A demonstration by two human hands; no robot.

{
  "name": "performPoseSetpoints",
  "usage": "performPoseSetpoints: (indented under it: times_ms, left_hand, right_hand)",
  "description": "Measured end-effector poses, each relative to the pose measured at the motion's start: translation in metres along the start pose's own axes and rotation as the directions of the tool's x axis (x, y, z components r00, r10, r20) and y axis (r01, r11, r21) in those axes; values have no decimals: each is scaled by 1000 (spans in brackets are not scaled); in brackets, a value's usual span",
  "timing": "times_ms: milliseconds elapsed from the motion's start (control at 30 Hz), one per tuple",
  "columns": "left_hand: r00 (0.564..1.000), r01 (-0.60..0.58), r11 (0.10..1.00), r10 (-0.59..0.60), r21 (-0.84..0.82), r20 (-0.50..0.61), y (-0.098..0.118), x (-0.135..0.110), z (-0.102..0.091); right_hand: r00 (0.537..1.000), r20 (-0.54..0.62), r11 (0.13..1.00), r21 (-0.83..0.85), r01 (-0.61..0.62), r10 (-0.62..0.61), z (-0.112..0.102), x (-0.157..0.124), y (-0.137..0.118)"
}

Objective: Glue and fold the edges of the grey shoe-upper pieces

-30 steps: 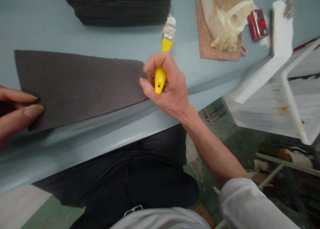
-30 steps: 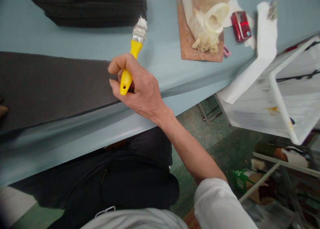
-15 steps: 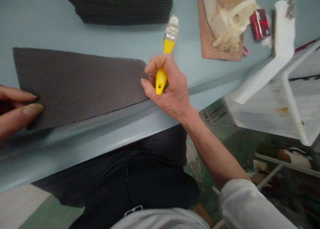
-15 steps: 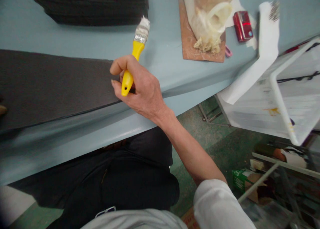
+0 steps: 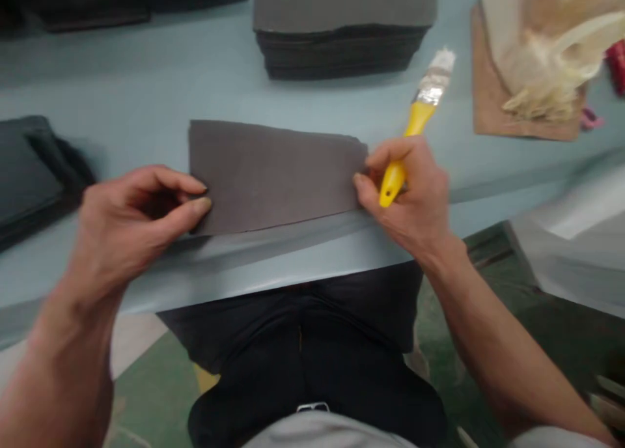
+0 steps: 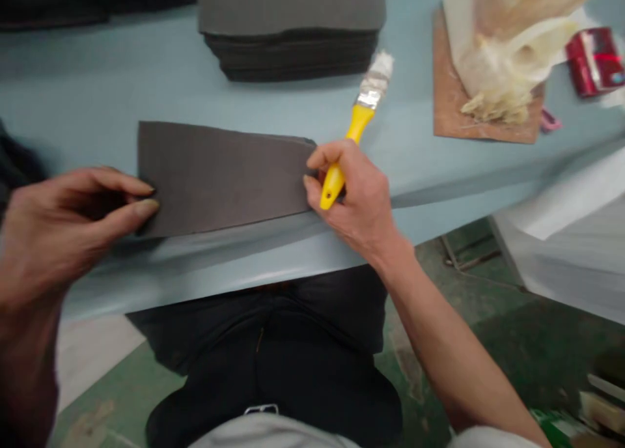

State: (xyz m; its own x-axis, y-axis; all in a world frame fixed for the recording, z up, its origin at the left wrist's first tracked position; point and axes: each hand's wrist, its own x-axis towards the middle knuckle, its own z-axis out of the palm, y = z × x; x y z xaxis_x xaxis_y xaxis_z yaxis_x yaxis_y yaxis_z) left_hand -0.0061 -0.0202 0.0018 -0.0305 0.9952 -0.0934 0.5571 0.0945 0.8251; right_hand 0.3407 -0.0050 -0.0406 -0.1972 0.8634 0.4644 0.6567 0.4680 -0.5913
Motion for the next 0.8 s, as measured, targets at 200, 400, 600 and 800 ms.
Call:
performPoseSetpoints:
  times_ms: [200, 400, 600, 800]
  left_hand:
    - [996, -48, 999, 49, -20, 68, -5, 5, -3]
    - [992, -67, 996, 73, -54, 104, -7, 5, -4]
    - [992, -67, 997, 72, -46, 102, -9, 3, -1]
    - [987, -75, 997, 78, -26, 140, -11, 1, -1]
  right_hand:
    - [998, -54, 999, -48, -15, 13, 0, 1, 0]
    - [993, -30, 992, -49, -113, 111, -1, 3, -3]
    - [992, -66, 990, -79, -114, 109, 0, -1, -2]
    - [987, -35, 981, -111, -159, 156, -1, -4, -5]
